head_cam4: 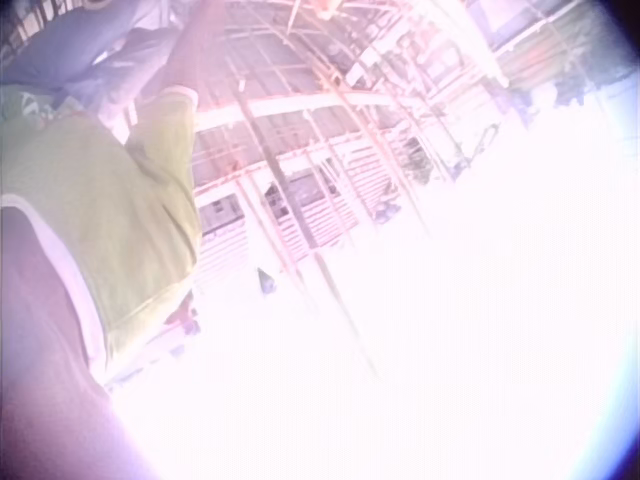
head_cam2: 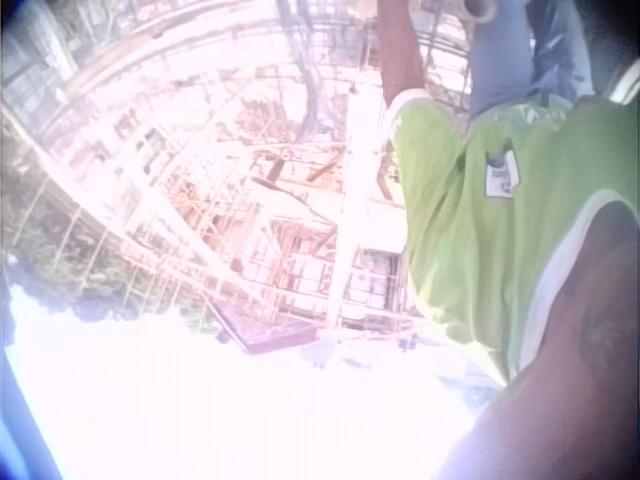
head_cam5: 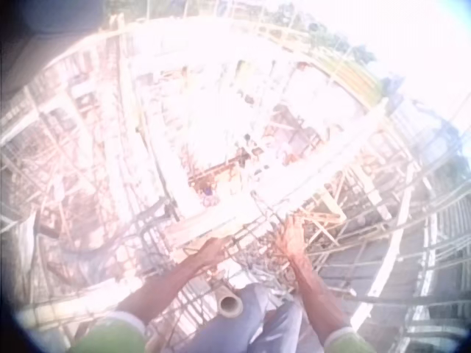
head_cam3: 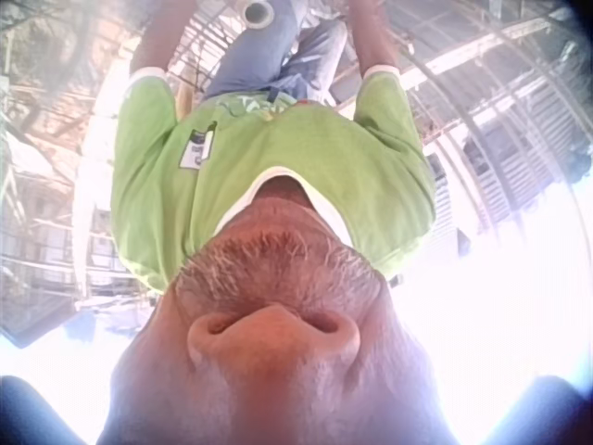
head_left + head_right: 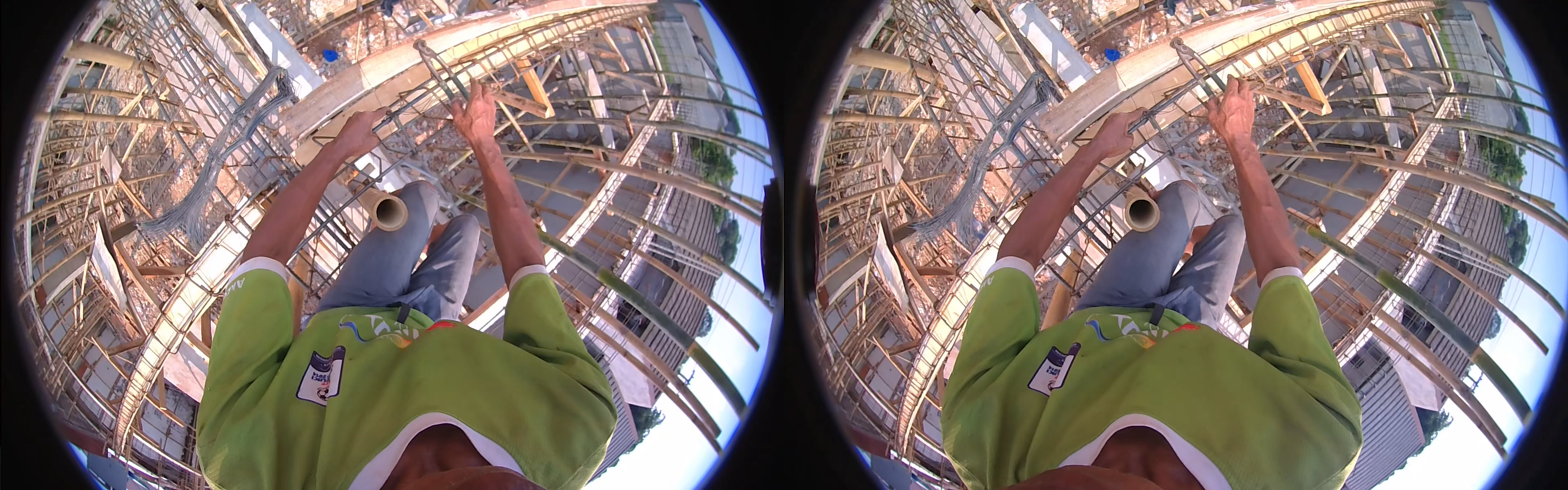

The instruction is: The person secures metal rebar to a bamboo scaffolding structure using wire and pliers. They repeatedly wrap and twist wire around rebar intersections to fasten them in place.

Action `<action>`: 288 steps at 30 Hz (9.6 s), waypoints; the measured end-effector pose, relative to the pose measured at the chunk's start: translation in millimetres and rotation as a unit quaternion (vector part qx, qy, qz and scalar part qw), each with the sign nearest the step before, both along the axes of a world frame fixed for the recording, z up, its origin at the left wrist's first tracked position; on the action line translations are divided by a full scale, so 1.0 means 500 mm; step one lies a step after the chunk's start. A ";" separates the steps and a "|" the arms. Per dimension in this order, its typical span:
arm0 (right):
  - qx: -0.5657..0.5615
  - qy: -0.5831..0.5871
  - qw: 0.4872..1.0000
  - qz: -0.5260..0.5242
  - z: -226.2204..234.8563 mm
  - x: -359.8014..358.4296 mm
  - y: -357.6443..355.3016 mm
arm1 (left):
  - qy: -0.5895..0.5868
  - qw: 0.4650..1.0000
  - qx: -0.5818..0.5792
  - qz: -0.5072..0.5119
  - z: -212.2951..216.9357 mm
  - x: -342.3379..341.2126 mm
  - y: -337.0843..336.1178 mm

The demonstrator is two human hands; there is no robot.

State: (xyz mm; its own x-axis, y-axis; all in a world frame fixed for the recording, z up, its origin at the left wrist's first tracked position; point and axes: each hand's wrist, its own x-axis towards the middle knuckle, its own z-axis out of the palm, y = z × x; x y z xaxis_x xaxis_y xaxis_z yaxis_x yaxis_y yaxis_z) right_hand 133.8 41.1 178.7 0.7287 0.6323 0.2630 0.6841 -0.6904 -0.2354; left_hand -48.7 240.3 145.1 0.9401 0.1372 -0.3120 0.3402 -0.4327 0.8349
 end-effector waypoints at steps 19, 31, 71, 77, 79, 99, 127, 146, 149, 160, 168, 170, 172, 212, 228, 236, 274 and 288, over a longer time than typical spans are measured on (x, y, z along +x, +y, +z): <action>-0.120 0.248 0.961 0.031 0.136 0.188 0.016 | -0.029 0.999 -0.006 0.031 -0.072 -0.001 -0.003; -0.368 -0.177 0.774 0.484 0.429 0.005 0.198 | -0.015 1.000 0.000 0.017 -0.059 -0.002 0.002; -0.568 0.465 0.678 0.027 0.286 -0.054 0.248 | -0.044 0.999 0.001 0.004 -0.061 0.001 -0.004; -0.306 0.595 0.740 -0.061 0.224 -0.132 0.084 | -0.063 0.997 -0.021 0.031 -0.095 0.004 -0.009; -0.221 0.613 0.753 -0.089 0.180 -0.171 0.022 | -0.039 0.998 -0.035 0.018 -0.063 0.001 -0.008; 0.073 0.884 0.421 -0.190 0.175 -0.137 -0.007 | 0.044 0.997 -0.056 0.011 -0.014 0.004 0.003; -0.418 0.331 0.804 0.263 0.258 -0.089 0.061 | -0.062 0.997 -0.005 0.036 -0.099 0.012 0.000; -0.461 0.532 0.707 0.070 0.332 -0.060 0.146 | -0.042 0.998 -0.024 0.029 -0.082 0.006 -0.003; -0.558 0.309 0.735 0.230 0.348 -0.076 0.165 | -0.064 0.997 -0.012 0.031 -0.098 0.006 -0.001; -0.620 -0.187 0.668 0.367 0.340 -0.103 0.165 | -0.055 0.998 -0.025 0.029 -0.076 0.006 0.003; -0.436 0.637 0.635 -0.029 0.297 0.005 0.161 | -0.029 0.999 -0.029 0.019 -0.046 0.003 0.004; -0.295 0.755 0.569 -0.138 0.272 -0.015 0.086 | -0.027 0.999 -0.024 0.013 -0.043 0.002 0.004; -0.200 0.817 0.505 -0.192 0.249 -0.032 0.039 | -0.030 0.999 -0.022 0.012 -0.048 0.003 0.002; -0.303 0.735 0.599 -0.098 0.309 -0.013 0.087 | -0.037 0.999 -0.010 0.028 -0.070 0.001 0.001; -0.480 -0.253 0.719 0.435 0.306 -0.033 0.092 | -0.059 0.998 -0.014 0.035 -0.086 0.004 0.002; -0.492 0.426 0.746 0.142 0.312 0.003 0.150 | 0.010 0.999 -0.047 0.022 -0.048 0.003 0.002; -0.319 -0.236 0.734 0.551 0.273 0.024 0.100 | -0.006 0.998 0.055 0.014 -0.056 0.015 0.000; -0.127 0.757 0.633 -0.098 0.294 0.013 0.033 | -0.027 0.995 0.092 -0.001 -0.062 0.010 -0.001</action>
